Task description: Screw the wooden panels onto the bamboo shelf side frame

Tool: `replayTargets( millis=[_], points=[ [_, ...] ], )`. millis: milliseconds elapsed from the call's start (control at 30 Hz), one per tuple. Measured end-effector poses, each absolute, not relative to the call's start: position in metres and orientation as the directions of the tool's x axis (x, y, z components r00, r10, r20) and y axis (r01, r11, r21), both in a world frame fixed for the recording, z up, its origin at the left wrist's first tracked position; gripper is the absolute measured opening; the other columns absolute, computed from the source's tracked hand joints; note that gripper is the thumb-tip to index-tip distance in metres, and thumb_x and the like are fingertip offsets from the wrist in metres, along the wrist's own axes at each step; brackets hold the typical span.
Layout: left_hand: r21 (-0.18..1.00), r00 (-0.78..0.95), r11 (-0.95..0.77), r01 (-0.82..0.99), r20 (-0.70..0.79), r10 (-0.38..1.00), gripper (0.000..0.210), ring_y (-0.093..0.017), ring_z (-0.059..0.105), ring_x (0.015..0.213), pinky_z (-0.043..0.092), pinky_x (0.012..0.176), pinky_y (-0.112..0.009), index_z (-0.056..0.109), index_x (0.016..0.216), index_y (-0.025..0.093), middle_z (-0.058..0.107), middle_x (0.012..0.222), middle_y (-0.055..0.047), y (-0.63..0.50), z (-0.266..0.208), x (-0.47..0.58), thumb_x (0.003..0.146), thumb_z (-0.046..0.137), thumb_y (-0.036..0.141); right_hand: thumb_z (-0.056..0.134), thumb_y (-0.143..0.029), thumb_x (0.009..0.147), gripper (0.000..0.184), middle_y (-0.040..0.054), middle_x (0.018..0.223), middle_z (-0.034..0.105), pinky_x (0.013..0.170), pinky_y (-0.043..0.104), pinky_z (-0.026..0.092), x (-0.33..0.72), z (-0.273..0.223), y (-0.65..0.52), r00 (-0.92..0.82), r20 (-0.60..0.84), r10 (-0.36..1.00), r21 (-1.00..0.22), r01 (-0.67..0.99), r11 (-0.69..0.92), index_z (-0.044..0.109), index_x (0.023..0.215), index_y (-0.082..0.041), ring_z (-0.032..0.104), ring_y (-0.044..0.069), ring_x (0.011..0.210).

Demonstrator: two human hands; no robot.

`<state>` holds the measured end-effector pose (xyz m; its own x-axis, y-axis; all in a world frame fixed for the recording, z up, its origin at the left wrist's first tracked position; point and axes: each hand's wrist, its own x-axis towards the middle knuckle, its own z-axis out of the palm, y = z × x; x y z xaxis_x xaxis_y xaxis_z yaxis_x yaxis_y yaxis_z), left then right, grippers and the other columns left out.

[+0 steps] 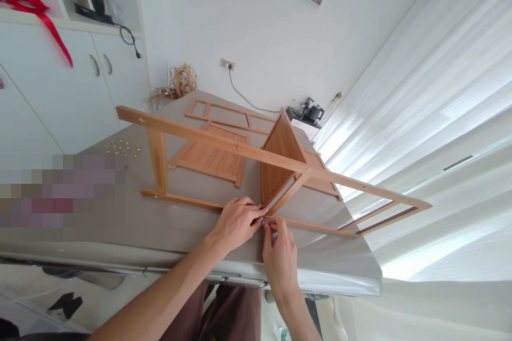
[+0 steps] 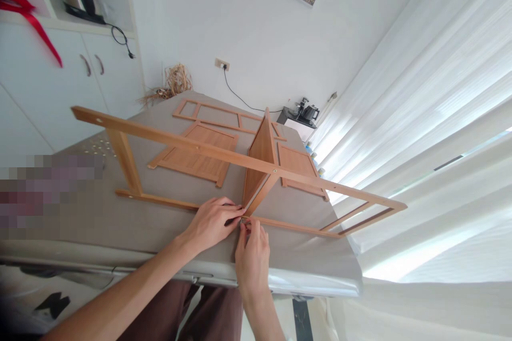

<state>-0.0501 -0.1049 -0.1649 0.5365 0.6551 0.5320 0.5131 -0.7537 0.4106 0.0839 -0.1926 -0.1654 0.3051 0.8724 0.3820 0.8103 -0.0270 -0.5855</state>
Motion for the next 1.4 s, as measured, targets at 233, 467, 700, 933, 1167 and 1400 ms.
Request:
replayTargets(
  millis=[233, 467, 700, 933, 1167, 1400],
  points=[
    [0.435, 0.535, -0.742, 0.510, 0.515, 0.670, 0.028, -0.019, 0.067, 0.099, 0.051, 0.086, -0.038, 0.073, 0.117, 0.030, 0.078, 0.108, 0.001, -0.106, -0.163, -0.051, 0.092, 0.065, 0.021, 0.040, -0.040, 0.103, 0.022, 0.0039, 0.093, 0.070, 0.067, 0.030, 0.048, 0.086, -0.167, -0.194, 0.284, 0.394, 0.874, -0.562, 0.827, -0.015, 0.056, 0.102, -0.024, 0.067, 0.019, 0.079],
    [0.440, 0.542, -0.743, 0.504, 0.509, 0.669, 0.028, -0.020, 0.066, 0.101, 0.051, 0.087, -0.038, 0.073, 0.118, 0.029, 0.078, 0.110, -0.002, -0.105, -0.165, -0.051, 0.093, 0.063, 0.023, 0.037, -0.036, 0.105, 0.022, 0.0037, 0.090, 0.069, 0.066, 0.029, 0.049, 0.085, -0.167, -0.192, 0.215, 0.422, 0.881, -0.500, 0.865, 0.028, 0.055, 0.102, -0.024, 0.067, 0.018, 0.077],
    [0.449, 0.550, -0.736, 0.507, 0.488, 0.677, 0.028, -0.020, 0.066, 0.103, 0.051, 0.088, -0.038, 0.073, 0.117, 0.031, 0.077, 0.112, 0.001, -0.105, -0.165, -0.052, 0.092, 0.064, 0.022, 0.032, -0.025, 0.106, 0.022, 0.0058, 0.089, 0.067, 0.073, 0.034, 0.048, 0.084, -0.170, -0.193, 0.041, 0.479, 0.877, -0.222, 0.972, 0.075, 0.054, 0.107, -0.022, 0.063, 0.021, 0.082],
    [0.446, 0.547, -0.735, 0.511, 0.490, 0.678, 0.028, -0.019, 0.066, 0.103, 0.051, 0.087, -0.038, 0.072, 0.116, 0.032, 0.077, 0.111, 0.003, -0.106, -0.165, -0.052, 0.091, 0.066, 0.021, 0.035, -0.028, 0.105, 0.022, 0.0054, 0.088, 0.069, 0.075, 0.034, 0.047, 0.085, -0.165, -0.192, 0.083, 0.467, 0.880, -0.292, 0.954, 0.065, 0.056, 0.102, -0.023, 0.065, 0.022, 0.081],
    [0.446, 0.542, -0.736, 0.509, 0.498, 0.677, 0.027, -0.020, 0.066, 0.101, 0.050, 0.086, -0.038, 0.073, 0.115, 0.031, 0.078, 0.109, 0.002, -0.107, -0.163, -0.052, 0.093, 0.064, 0.021, 0.052, -0.055, 0.093, 0.033, 0.0011, 0.077, 0.072, 0.066, 0.030, 0.048, 0.096, -0.156, -0.190, 0.418, 0.202, 0.886, -0.754, 0.644, -0.132, 0.057, 0.099, -0.023, 0.066, 0.019, 0.068],
    [0.452, 0.537, -0.738, 0.501, 0.507, 0.675, 0.026, -0.019, 0.066, 0.100, 0.048, 0.086, -0.038, 0.073, 0.114, 0.030, 0.078, 0.108, 0.003, -0.105, -0.168, -0.050, 0.093, 0.063, 0.020, 0.047, -0.057, 0.095, 0.036, 0.0001, 0.079, 0.071, 0.060, 0.028, 0.045, 0.093, -0.162, -0.202, 0.415, 0.250, 0.875, -0.702, 0.700, -0.132, 0.056, 0.100, -0.023, 0.060, 0.016, 0.058]
  ],
)
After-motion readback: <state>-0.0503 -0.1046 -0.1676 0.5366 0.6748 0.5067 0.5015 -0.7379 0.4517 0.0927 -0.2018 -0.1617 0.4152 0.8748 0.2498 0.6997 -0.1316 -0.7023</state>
